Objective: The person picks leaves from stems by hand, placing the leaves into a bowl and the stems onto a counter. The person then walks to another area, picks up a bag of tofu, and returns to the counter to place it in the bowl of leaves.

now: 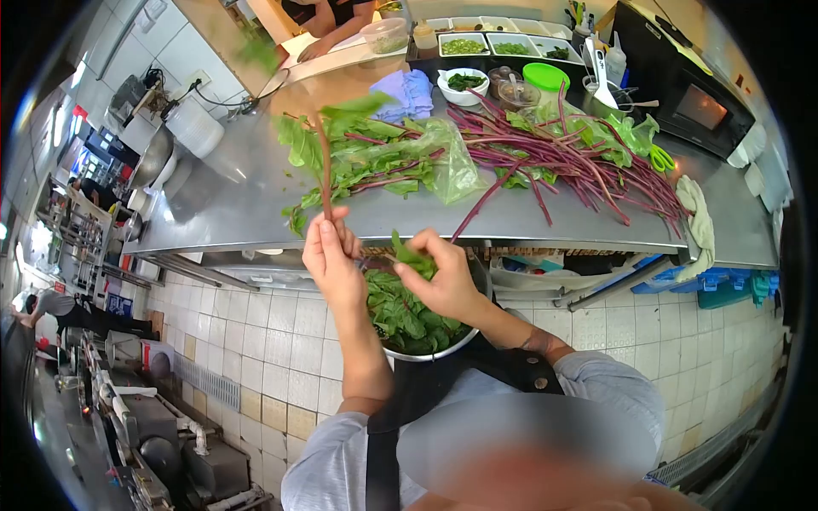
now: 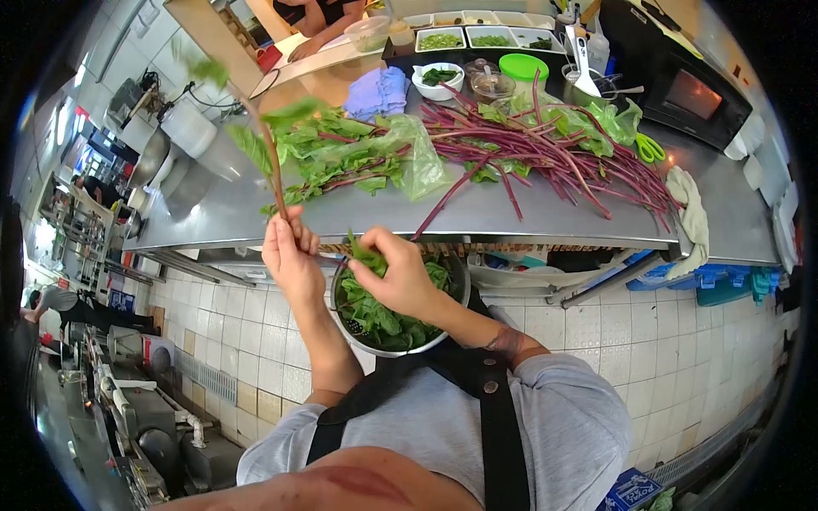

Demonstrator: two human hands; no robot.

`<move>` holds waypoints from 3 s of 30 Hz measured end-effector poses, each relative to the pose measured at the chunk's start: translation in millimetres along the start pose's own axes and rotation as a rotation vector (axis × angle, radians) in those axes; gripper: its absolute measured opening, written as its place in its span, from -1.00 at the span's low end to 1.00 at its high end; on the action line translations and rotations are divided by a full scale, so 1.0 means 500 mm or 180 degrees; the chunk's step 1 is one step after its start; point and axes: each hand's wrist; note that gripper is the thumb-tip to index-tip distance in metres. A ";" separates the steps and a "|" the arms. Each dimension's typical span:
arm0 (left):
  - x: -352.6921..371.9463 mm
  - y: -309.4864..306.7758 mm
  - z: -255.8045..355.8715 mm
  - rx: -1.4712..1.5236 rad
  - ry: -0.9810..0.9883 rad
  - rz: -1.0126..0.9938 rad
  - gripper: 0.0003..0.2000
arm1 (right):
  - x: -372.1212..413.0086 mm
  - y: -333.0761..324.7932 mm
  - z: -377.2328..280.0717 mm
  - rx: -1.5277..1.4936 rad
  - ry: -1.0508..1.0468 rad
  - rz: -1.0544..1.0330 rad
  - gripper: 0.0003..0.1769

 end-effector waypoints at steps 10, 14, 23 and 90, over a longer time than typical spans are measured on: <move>0.065 -0.011 -0.018 0.0613 -0.1431 -0.1059 -0.63 | -0.093 -0.013 0.036 -0.1498 0.0622 -0.0465 -0.65; 0.068 0.002 -0.041 0.0627 -0.1543 -0.1396 -0.58 | -0.123 -0.010 0.034 -0.2071 0.0891 -0.0560 -0.66; 0.067 -0.001 -0.073 0.0730 -0.1403 -0.1625 -0.48 | -0.119 0.014 0.016 -0.1750 0.0907 0.0057 -0.82; 0.054 -0.049 -0.036 0.0054 -0.0353 -0.0609 -0.73 | 0.001 -0.013 0.009 -0.1371 0.0694 -0.0055 -0.73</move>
Point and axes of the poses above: each hand's wrist, its own x-axis away from the middle knuckle, its own y-axis out of the palm, z = x × y, and after that the axes turned 8 degrees about -y, right-handed
